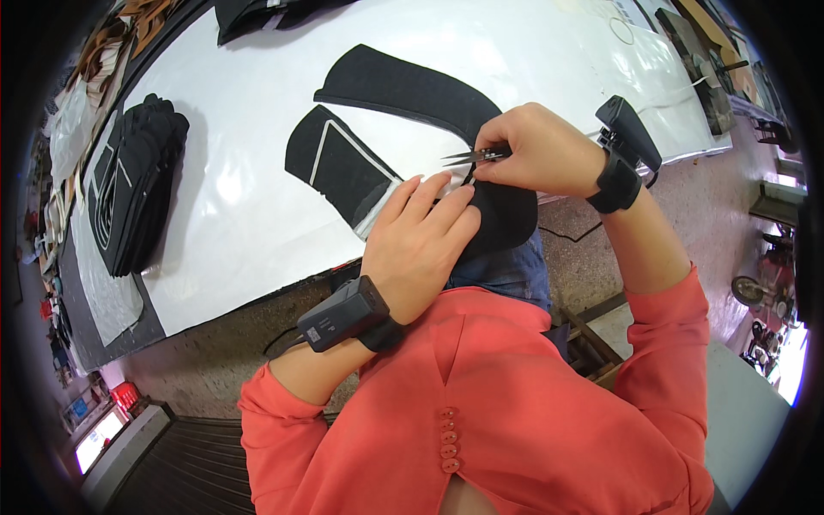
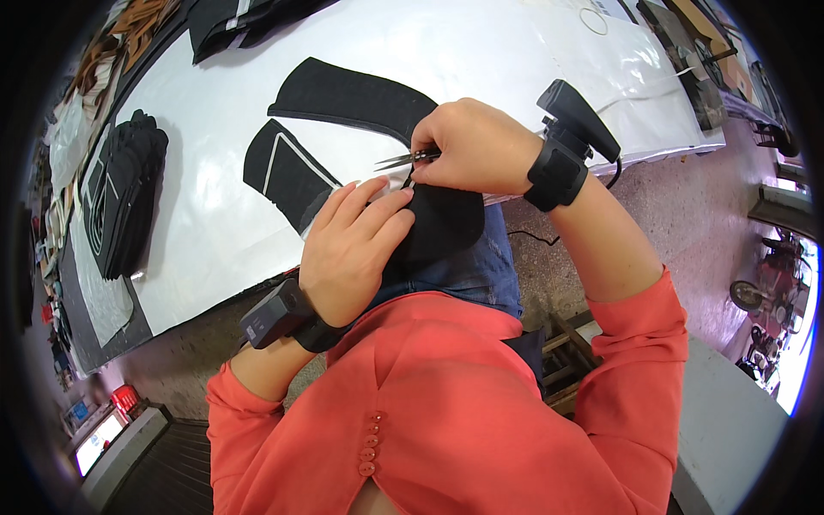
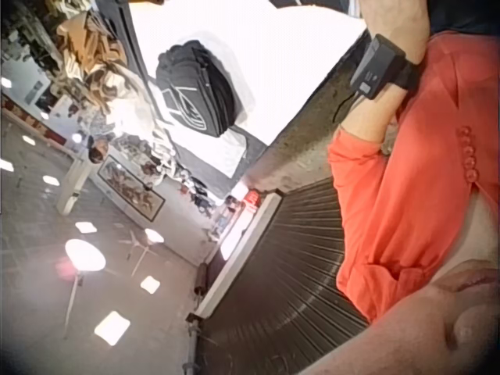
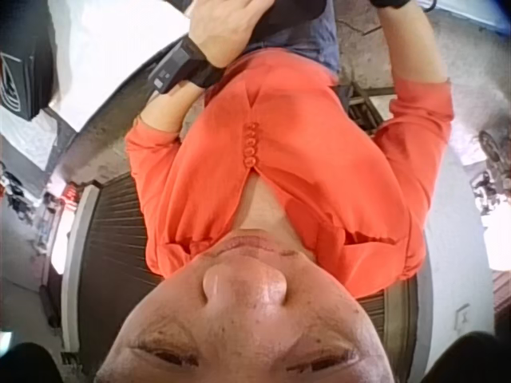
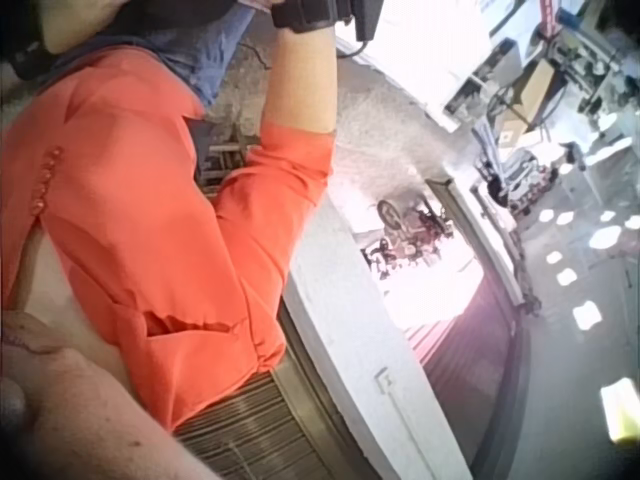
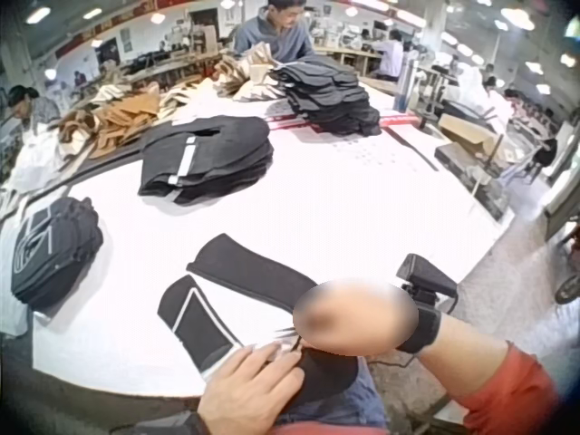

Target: Trimming excess threads and finishing edges on black shoe upper components using small snips.

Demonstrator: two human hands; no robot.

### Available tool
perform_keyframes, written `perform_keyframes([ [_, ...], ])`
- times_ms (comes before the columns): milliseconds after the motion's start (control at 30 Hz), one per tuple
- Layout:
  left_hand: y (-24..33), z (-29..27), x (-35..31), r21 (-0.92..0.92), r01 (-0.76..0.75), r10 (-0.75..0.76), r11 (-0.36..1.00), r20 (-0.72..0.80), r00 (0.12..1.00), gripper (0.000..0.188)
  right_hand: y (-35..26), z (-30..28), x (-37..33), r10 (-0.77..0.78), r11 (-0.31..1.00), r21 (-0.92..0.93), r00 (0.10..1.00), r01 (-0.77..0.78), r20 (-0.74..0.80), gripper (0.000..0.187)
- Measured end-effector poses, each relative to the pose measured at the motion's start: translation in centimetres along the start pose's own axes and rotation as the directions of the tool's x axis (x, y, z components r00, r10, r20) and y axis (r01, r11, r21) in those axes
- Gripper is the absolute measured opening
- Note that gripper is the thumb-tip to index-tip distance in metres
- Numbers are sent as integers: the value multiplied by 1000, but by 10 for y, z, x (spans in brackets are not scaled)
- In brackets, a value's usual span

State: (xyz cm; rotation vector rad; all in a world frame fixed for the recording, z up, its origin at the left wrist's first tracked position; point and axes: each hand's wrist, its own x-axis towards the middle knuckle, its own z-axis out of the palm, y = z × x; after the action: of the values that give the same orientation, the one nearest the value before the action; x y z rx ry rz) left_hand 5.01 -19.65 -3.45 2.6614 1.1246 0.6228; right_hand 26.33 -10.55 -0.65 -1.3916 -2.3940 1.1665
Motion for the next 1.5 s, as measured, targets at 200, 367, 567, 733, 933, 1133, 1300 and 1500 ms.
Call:
perform_keyframes([
  [200,-1,-1,2,-19,4,-3,1000,21,1000,30,7,-5,8,-75,996,-45,997,75,18,22],
  [367,1,1,4,-2,13,-13,1000,2,1000,28,4,-15,12,-24,997,-75,998,29,58,24],
  [567,-7,-3,7,-19,-27,28,999,33,999,25,14,-6,12,-57,998,-28,996,59,63,24],
  [733,-31,-16,5,-91,-165,168,982,30,985,19,-3,25,-8,75,996,51,991,-70,-107,22],
  [933,-19,-12,3,-52,-103,105,993,24,994,20,-10,5,-9,126,987,103,992,-125,-6,22],
  [1133,-14,-6,5,-20,-95,96,995,10,995,25,7,5,2,-50,999,-19,998,49,-43,21],
  [1300,-9,-3,5,13,-54,54,998,5,999,26,11,1,5,-155,988,8,988,155,-23,21],
  [1500,-33,-16,1,-119,-162,169,980,54,984,23,-8,18,-4,46,999,15,999,-46,-3,22],
])
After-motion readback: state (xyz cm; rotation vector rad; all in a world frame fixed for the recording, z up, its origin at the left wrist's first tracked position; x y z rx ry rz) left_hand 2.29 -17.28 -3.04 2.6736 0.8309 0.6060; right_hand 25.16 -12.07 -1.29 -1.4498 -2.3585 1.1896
